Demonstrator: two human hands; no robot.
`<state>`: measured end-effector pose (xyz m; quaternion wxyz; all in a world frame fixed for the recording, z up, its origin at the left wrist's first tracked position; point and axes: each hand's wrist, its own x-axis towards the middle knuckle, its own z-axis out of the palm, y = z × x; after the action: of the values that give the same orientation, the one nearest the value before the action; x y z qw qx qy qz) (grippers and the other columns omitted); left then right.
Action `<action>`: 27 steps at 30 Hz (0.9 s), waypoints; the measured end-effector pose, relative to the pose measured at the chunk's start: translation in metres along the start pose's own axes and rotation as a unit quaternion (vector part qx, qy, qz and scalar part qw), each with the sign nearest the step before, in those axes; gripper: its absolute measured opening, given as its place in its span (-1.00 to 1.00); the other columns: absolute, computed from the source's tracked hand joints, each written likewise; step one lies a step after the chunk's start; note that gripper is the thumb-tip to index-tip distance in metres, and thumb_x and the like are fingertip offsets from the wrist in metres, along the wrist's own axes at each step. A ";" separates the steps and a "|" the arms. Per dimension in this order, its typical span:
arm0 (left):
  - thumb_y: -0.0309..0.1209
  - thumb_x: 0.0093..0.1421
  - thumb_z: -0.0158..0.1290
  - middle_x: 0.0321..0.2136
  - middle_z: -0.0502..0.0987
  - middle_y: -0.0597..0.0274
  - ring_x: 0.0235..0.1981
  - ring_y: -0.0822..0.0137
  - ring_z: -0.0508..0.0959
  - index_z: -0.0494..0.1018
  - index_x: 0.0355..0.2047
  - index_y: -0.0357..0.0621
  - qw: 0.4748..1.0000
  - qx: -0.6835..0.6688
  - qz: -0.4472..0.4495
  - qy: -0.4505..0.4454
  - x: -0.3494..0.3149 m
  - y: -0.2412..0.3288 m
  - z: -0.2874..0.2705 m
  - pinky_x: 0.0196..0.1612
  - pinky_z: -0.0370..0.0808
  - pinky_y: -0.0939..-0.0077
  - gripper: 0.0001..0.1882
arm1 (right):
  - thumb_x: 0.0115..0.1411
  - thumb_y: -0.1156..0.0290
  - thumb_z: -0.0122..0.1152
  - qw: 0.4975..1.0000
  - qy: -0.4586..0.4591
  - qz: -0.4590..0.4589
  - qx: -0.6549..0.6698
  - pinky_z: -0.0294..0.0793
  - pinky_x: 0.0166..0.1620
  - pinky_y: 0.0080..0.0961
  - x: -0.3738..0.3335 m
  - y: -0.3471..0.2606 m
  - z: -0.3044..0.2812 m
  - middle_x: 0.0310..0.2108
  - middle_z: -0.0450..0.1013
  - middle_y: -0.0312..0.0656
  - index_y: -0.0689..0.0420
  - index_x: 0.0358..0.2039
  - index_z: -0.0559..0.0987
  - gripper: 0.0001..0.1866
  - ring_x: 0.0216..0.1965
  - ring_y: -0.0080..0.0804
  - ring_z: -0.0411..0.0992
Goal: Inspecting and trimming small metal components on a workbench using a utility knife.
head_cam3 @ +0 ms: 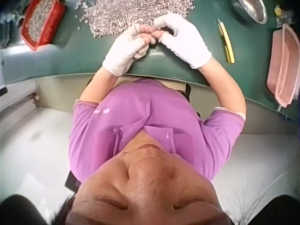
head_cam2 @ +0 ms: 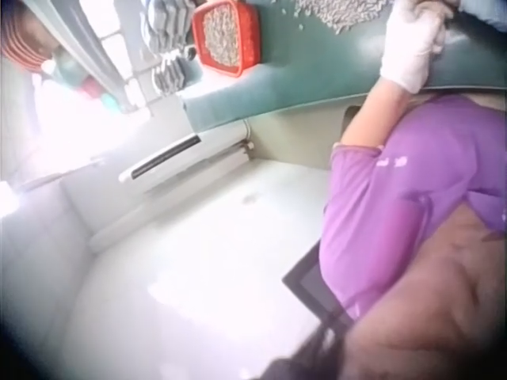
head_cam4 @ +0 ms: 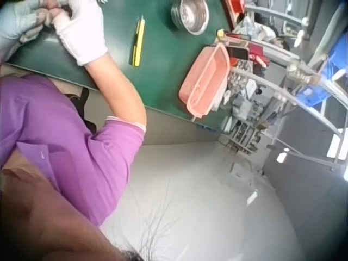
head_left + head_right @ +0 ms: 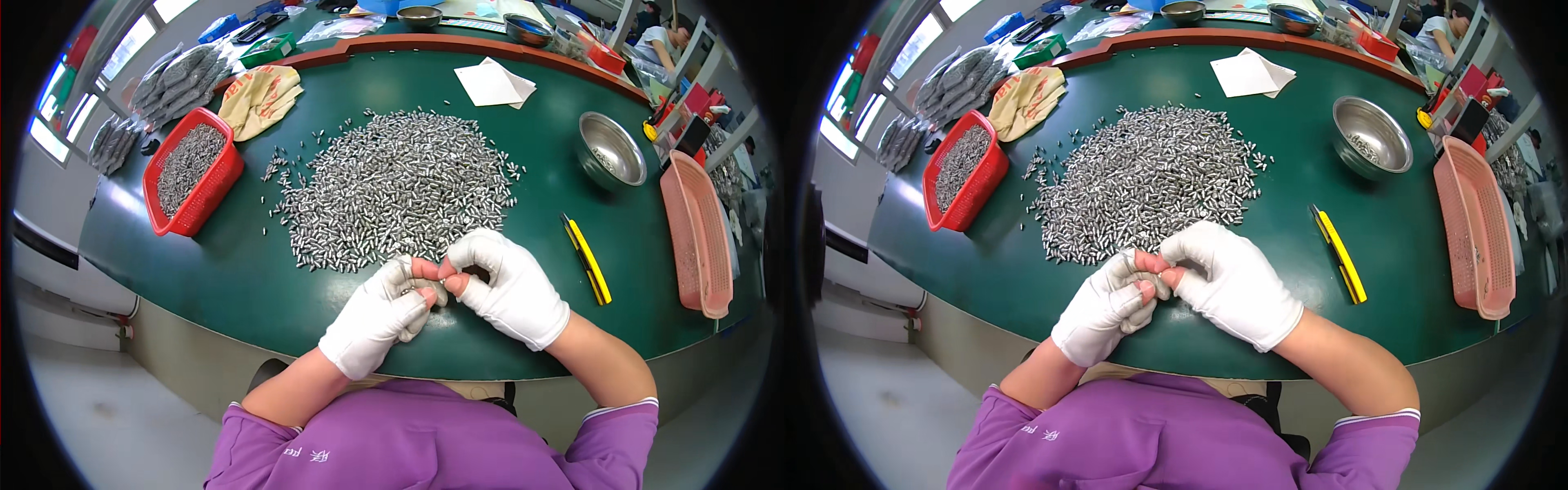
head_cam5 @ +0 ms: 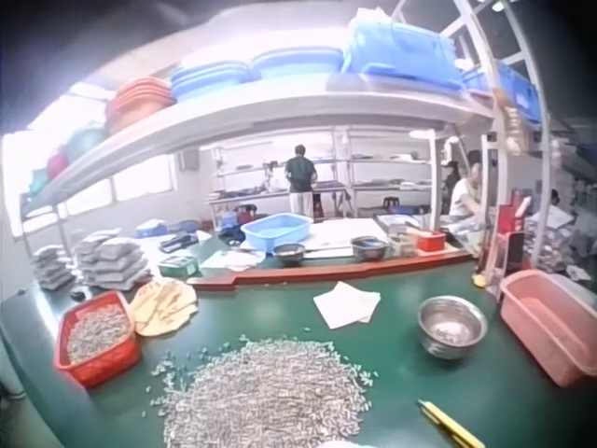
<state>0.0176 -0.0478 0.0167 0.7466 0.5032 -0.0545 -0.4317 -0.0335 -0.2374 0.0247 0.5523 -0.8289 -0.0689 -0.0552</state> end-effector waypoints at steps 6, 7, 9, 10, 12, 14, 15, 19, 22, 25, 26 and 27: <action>-0.43 0.28 0.03 -0.39 0.47 0.26 -0.64 0.63 0.24 0.35 -0.17 -0.21 1.000 -0.005 0.012 -0.017 0.000 -0.005 -0.003 -0.57 0.19 0.74 -0.83 | 0.02 0.53 0.26 0.999 0.028 -0.029 -0.036 0.48 -0.27 -0.43 0.002 -0.001 0.003 -0.38 0.45 -0.16 0.10 -0.32 0.60 -0.83 -0.36 -0.25 0.47; -0.43 0.28 0.03 -0.39 0.47 0.26 -0.64 0.63 0.24 0.35 -0.17 -0.21 1.000 -0.006 0.011 -0.018 0.000 -0.004 -0.003 -0.57 0.19 0.74 -0.83 | 0.02 0.53 0.26 0.999 0.028 -0.028 -0.037 0.48 -0.27 -0.43 0.003 -0.002 0.001 -0.38 0.45 -0.16 0.10 -0.32 0.60 -0.83 -0.36 -0.25 0.47; -0.40 0.29 0.03 -0.41 0.47 0.26 -0.64 0.62 0.24 0.35 -0.19 -0.18 0.999 -0.005 0.022 -0.027 -0.001 -0.004 -0.004 -0.58 0.18 0.74 -0.85 | -0.03 0.53 0.28 0.987 0.050 -0.096 -0.115 0.49 -0.29 -0.39 0.005 -0.002 -0.004 -0.42 0.46 -0.17 0.06 -0.34 0.61 -0.81 -0.36 -0.20 0.47; -0.40 0.29 0.03 -0.41 0.47 0.26 -0.64 0.62 0.24 0.35 -0.19 -0.18 0.999 -0.006 0.022 -0.027 -0.001 -0.004 -0.005 -0.58 0.18 0.74 -0.85 | -0.08 0.58 0.36 0.981 0.068 -0.141 -0.118 0.43 -0.36 -0.44 0.005 0.003 -0.002 -0.44 0.43 -0.24 0.06 -0.40 0.59 -0.79 -0.42 -0.31 0.44; -0.38 0.30 0.02 -0.42 0.47 0.26 -0.64 0.62 0.23 0.35 -0.20 -0.17 0.999 -0.021 0.031 -0.030 -0.001 -0.007 -0.007 -0.58 0.18 0.74 -0.85 | -0.08 0.53 0.34 0.977 0.052 -0.155 -0.137 0.46 -0.31 -0.40 0.006 0.002 -0.002 -0.43 0.45 -0.24 0.04 -0.39 0.60 -0.80 -0.38 -0.26 0.45; -0.37 0.31 0.02 -0.42 0.46 0.27 -0.64 0.62 0.23 0.35 -0.21 -0.16 0.999 -0.021 0.029 -0.029 -0.002 -0.007 -0.007 -0.59 0.17 0.74 -0.85 | -0.09 0.47 0.32 0.970 0.032 -0.168 -0.175 0.47 -0.26 -0.34 0.005 0.003 -0.002 -0.40 0.47 -0.26 0.01 -0.37 0.62 -0.80 -0.34 -0.22 0.46; -0.36 0.31 0.01 -0.42 0.46 0.27 -0.64 0.62 0.23 0.35 -0.21 -0.15 0.999 -0.020 0.027 -0.029 -0.002 -0.007 -0.007 -0.59 0.17 0.74 -0.85 | -0.09 0.47 0.32 0.970 0.034 -0.167 -0.176 0.47 -0.26 -0.34 0.004 0.004 -0.002 -0.40 0.47 -0.26 0.01 -0.37 0.62 -0.80 -0.34 -0.22 0.46; -0.29 0.30 0.06 -0.44 0.47 0.26 -0.67 0.63 0.20 0.39 -0.23 -0.08 0.998 -0.032 0.040 -0.025 -0.001 -0.010 -0.006 -0.61 0.10 0.75 -0.83 | -0.10 0.46 0.32 0.962 0.040 -0.185 -0.199 0.47 -0.27 -0.34 0.005 0.004 -0.003 -0.40 0.47 -0.27 0.00 -0.39 0.61 -0.81 -0.34 -0.22 0.46; -0.28 0.30 0.07 -0.45 0.48 0.29 -0.67 0.64 0.20 0.40 -0.25 -0.09 0.999 -0.019 0.042 -0.023 -0.001 -0.009 -0.006 -0.61 0.11 0.75 -0.83 | -0.10 0.47 0.31 0.953 0.056 -0.190 -0.229 0.46 -0.27 -0.33 0.006 0.001 -0.007 -0.40 0.47 -0.27 0.00 -0.40 0.60 -0.82 -0.34 -0.23 0.46; -0.27 0.30 0.06 -0.45 0.48 0.31 -0.67 0.64 0.20 0.41 -0.26 -0.10 0.999 -0.018 0.040 -0.019 -0.002 -0.009 -0.005 -0.61 0.12 0.75 -0.82 | -0.14 0.53 0.33 0.948 0.076 -0.191 -0.242 0.44 -0.31 -0.34 0.007 0.003 -0.010 -0.40 0.47 -0.27 0.01 -0.41 0.60 -0.78 -0.37 -0.23 0.45; -0.27 0.30 0.06 -0.45 0.48 0.32 -0.67 0.64 0.20 0.41 -0.26 -0.10 0.999 -0.013 0.039 -0.016 -0.002 -0.009 -0.005 -0.60 0.13 0.75 -0.82 | -0.18 0.57 0.34 0.945 0.088 -0.197 -0.245 0.42 -0.35 -0.36 0.007 0.005 -0.011 -0.40 0.47 -0.26 0.01 -0.41 0.59 -0.74 -0.39 -0.24 0.44; -0.26 0.30 0.06 -0.45 0.48 0.32 -0.67 0.64 0.21 0.41 -0.25 -0.10 0.999 -0.009 0.038 -0.012 -0.002 -0.009 -0.006 -0.60 0.13 0.75 -0.82 | -0.17 0.58 0.34 0.942 0.101 -0.199 -0.249 0.42 -0.35 -0.34 0.008 0.007 -0.011 -0.40 0.47 -0.26 0.02 -0.41 0.59 -0.75 -0.39 -0.24 0.44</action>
<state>0.0137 -0.0436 0.0074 0.7663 0.4888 -0.0791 -0.4093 -0.0250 -0.2498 0.0236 0.3101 -0.8995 -0.1601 -0.2628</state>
